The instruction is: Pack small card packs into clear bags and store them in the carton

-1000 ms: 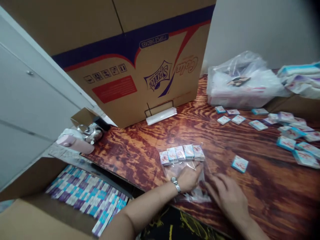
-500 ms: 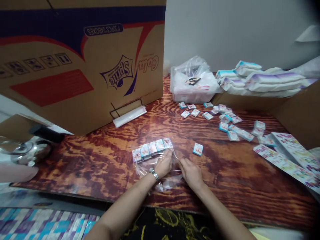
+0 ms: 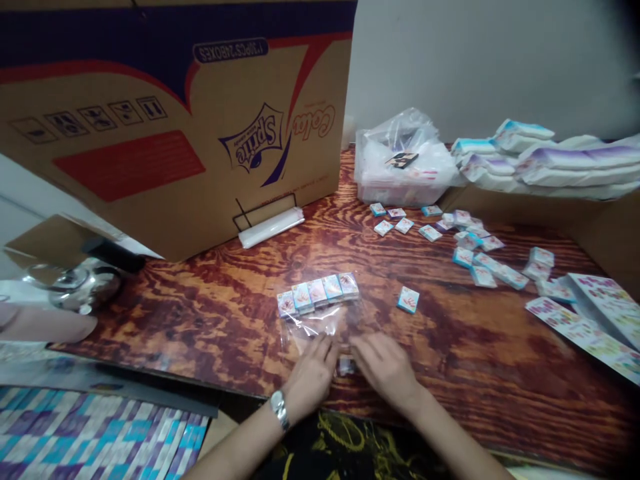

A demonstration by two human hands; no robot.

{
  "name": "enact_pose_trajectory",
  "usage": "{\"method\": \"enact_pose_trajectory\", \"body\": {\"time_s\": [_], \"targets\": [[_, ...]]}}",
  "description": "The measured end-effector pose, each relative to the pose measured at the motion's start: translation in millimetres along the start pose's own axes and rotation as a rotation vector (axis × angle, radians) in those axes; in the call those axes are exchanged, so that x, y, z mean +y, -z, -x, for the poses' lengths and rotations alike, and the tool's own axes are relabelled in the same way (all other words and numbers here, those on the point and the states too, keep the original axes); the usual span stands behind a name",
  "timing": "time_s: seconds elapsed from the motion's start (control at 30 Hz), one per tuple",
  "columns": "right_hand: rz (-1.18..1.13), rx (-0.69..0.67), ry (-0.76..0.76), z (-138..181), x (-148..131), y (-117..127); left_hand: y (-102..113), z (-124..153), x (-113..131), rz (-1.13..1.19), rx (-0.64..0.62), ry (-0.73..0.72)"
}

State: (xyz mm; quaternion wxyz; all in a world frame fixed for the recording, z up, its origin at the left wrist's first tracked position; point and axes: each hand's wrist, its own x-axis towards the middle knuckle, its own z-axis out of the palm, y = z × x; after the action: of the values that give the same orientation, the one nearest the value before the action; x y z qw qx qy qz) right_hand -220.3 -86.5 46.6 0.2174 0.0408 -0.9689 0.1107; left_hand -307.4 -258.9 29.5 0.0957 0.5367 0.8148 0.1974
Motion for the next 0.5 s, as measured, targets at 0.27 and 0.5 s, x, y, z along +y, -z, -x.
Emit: {"method": "enact_pose_trajectory", "body": {"time_s": [0.27,0.5], "targets": [[-0.185,-0.439,0.222,-75,-39,-80,-9,41,-9,-0.393,-0.075,0.050],[-0.182,-0.426,0.147,-106,-36,-94,-14,45,-11,-0.450,-0.008,0.001]]}}
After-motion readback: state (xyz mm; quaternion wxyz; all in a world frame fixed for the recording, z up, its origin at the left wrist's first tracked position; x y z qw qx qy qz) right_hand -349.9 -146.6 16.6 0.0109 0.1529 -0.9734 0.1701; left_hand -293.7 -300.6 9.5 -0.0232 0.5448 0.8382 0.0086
